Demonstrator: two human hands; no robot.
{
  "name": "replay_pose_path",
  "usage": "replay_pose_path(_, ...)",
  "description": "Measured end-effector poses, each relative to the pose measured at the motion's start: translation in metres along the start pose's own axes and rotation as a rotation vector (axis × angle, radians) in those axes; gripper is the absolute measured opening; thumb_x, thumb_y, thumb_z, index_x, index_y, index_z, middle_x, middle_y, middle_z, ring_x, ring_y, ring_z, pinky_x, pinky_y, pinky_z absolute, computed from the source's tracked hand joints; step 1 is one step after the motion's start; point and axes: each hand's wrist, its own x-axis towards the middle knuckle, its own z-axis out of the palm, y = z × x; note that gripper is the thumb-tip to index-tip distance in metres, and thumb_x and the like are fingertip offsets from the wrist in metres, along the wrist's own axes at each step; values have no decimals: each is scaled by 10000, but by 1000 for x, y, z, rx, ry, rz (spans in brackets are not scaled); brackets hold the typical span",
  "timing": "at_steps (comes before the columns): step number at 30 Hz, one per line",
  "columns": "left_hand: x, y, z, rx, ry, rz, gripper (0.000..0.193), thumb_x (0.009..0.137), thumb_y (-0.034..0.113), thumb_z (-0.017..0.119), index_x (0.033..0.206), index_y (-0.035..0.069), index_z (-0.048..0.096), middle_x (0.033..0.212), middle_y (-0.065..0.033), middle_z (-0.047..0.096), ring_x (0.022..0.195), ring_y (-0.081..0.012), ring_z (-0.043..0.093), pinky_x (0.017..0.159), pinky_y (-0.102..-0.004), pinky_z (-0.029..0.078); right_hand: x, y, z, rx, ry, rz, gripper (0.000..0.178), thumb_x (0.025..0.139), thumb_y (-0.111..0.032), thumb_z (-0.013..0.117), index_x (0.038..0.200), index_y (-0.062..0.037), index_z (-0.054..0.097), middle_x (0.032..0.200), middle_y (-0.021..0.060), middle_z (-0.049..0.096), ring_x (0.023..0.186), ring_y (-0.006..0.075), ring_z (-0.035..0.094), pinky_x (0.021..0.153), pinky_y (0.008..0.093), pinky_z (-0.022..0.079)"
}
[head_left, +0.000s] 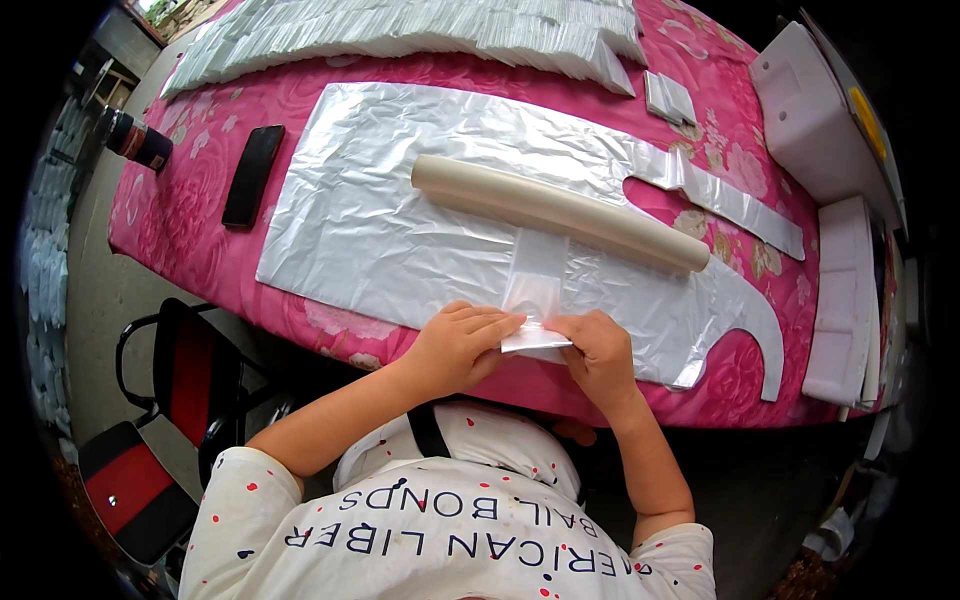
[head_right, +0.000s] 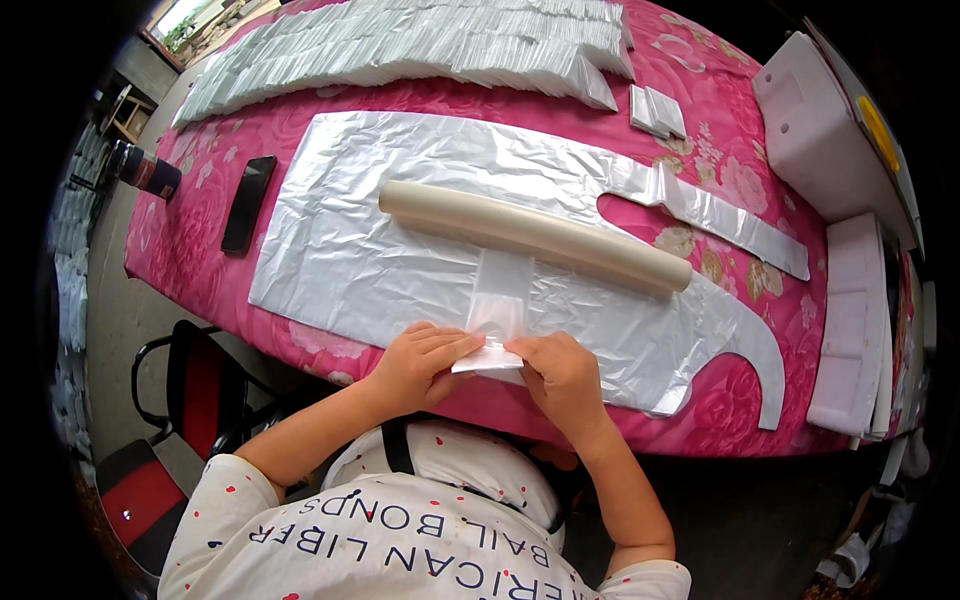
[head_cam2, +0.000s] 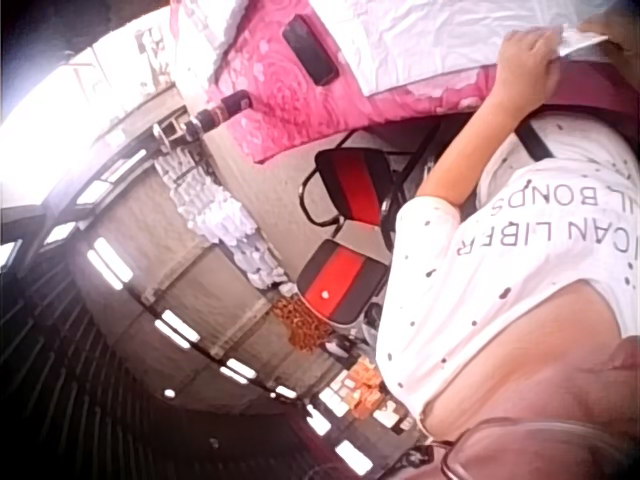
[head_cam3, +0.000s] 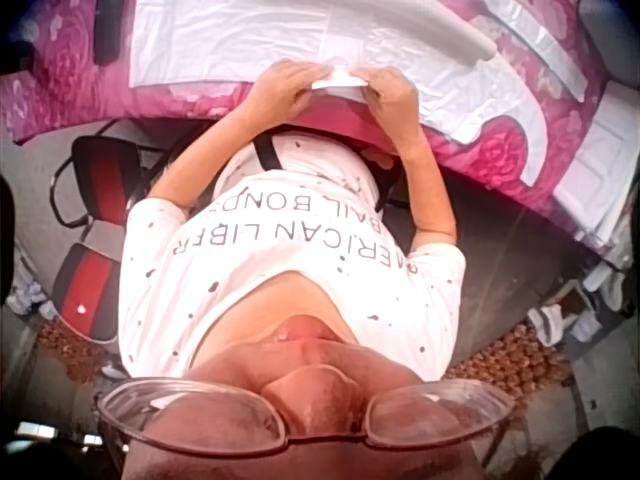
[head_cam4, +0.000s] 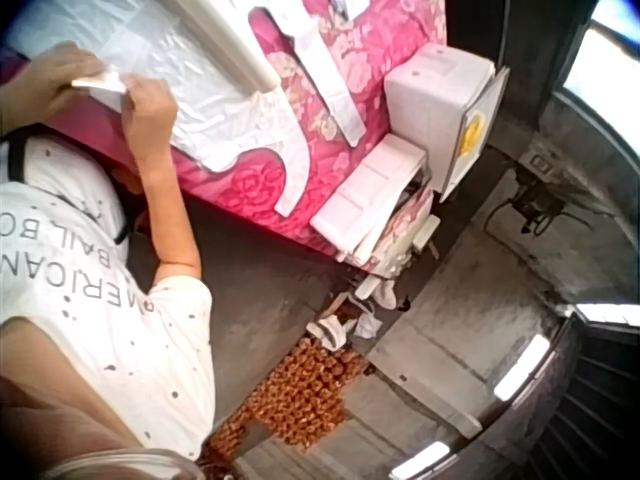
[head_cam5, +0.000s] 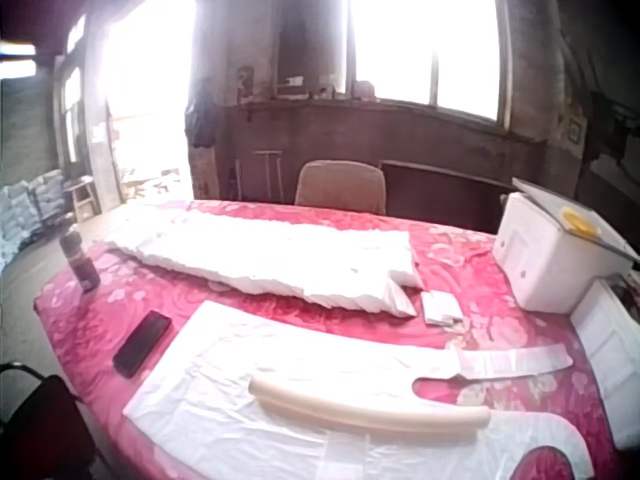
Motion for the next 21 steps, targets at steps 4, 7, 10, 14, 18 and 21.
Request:
replay_pose_path(4,9,-1,4,-187,21,-423,417,822,79,597,1222,4,507,863,-115,664,704,-229,637,677,-301,477,17,-5,-1,-4,-59,317,111,816,-129,605,813,-25,644,696,135,606,604,286,550,554,354,427)
replay_pose_path(7,28,2,-4,-230,28,-555,519,834,93,596,1305,-18,405,770,-134,654,643,-220,625,618,-286,473,31,-10,3,51,-15,472,225,857,-182,584,763,20,616,612,162,557,514,282,509,514,350,398)
replay_pose_path(10,39,-1,-9,-234,-19,-632,601,827,91,602,1351,-27,331,721,-132,644,623,-209,615,618,-288,470,42,-4,5,-42,-35,429,276,863,-217,572,727,22,601,572,164,535,489,287,505,511,363,402)
replay_pose_path(14,43,-4,-10,-278,-27,-686,635,822,107,612,1359,-42,307,721,-122,647,600,-196,601,618,-282,469,50,-1,5,-158,-105,437,290,860,-256,559,728,-7,630,624,174,576,576,340,555,566,407,434)
replay_pose_path(18,48,-2,-15,-356,-11,-751,655,808,135,624,1346,-63,306,772,-130,647,654,-250,619,645,-331,486,55,3,4,-90,-165,529,296,857,-267,552,744,-10,646,634,173,599,590,349,577,604,414,459)
replay_pose_path(21,41,-4,-14,-36,69,-509,618,787,126,634,1314,-51,364,890,-135,622,762,-270,619,683,-347,495,67,2,-4,39,-303,731,318,870,-257,539,739,16,637,592,151,596,525,277,584,574,377,470)
